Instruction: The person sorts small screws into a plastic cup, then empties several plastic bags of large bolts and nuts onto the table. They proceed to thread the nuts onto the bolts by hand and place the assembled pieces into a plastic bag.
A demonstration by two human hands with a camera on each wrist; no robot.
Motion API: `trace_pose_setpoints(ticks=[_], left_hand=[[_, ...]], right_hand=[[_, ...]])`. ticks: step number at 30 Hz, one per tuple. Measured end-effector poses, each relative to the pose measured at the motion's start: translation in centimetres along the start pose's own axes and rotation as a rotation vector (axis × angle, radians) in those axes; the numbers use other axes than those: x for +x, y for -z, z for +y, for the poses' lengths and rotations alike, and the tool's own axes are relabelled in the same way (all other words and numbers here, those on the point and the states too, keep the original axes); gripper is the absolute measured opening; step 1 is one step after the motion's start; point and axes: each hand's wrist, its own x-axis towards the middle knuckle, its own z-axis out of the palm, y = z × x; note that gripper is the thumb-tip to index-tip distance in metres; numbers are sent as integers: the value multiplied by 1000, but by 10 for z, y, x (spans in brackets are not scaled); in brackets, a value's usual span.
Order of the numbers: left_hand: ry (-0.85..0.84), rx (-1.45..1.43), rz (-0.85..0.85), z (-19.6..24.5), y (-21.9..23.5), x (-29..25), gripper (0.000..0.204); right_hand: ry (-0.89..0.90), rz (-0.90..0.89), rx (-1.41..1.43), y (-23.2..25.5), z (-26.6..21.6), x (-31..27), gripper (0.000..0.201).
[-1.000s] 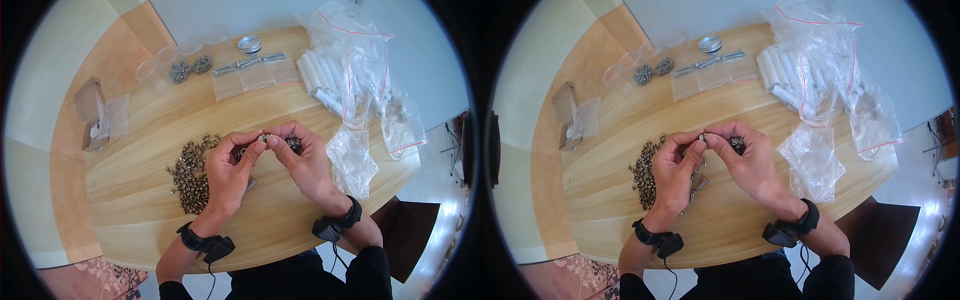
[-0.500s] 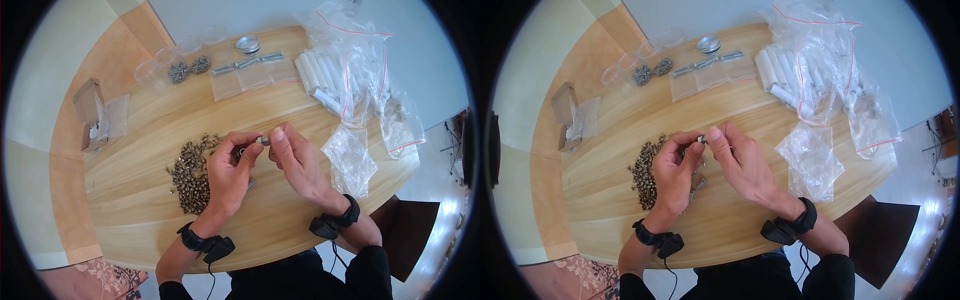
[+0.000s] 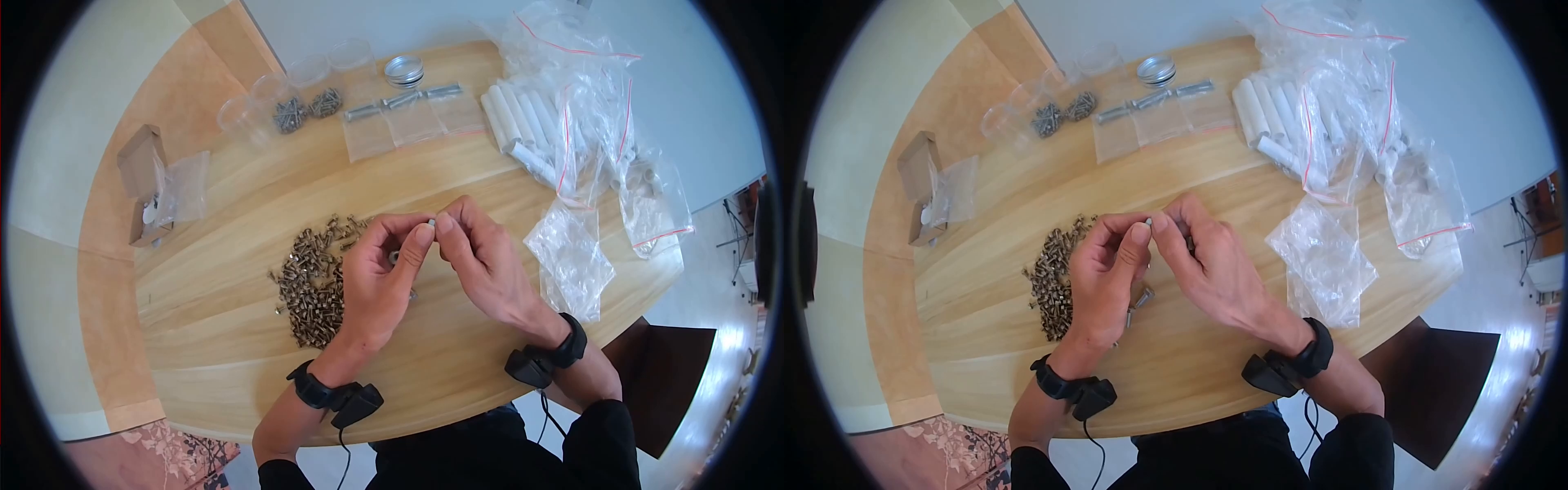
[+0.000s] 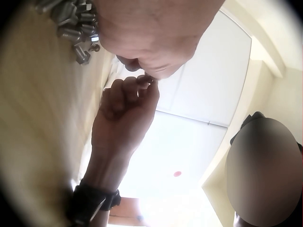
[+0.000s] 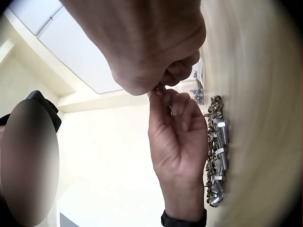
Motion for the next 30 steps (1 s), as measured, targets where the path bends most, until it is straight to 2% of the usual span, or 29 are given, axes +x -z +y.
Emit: trace_pose_setpoints(ticks=[1, 3, 7, 8, 10, 12, 13, 15, 18, 24, 26, 27, 29, 30], left_hand=[[17, 69, 8, 2, 0, 0, 28], [42, 10, 5, -1, 0, -1, 28], [73, -89, 55, -4, -2, 0, 27], [73, -89, 55, -5, -1, -1, 27], [-12, 81, 44, -7, -2, -3, 25], [-39, 85, 63, -5, -4, -3, 25], [-64, 96, 86, -4, -5, -3, 25], [-98, 133, 77, -6, -1, -2, 24], [-139, 192, 85, -7, -3, -4, 24], [-179, 202, 138, -4, -2, -1, 22], [-186, 206, 131, -4, -2, -2, 21], [-215, 246, 129, -4, -1, -2, 21], [-245, 285, 129, -4, 1, -2, 21], [-350, 360, 111, -3, 2, -1, 21]], right_hand=[[-5, 1, -1, 0, -1, 0, 35], [-188, 8, 104, 1, -4, 0, 35], [-143, -4, 107, -1, -3, 0, 37], [-171, -24, 190, -1, -2, 1, 38], [-200, -39, 268, 1, -2, 1, 38], [-343, -103, 428, 6, -5, 3, 37], [-342, -98, 425, 7, -4, 3, 37], [-204, -134, 358, 5, -2, 3, 37], [-283, -121, 417, 6, -8, 2, 36], [-164, -157, 279, 5, 0, 1, 34], [-212, -157, 356, 5, 0, 1, 35], [-259, -157, 435, 5, -1, 1, 36], [-241, -171, 401, 6, -4, 0, 37], [-222, -183, 368, 6, -6, 0, 37]])
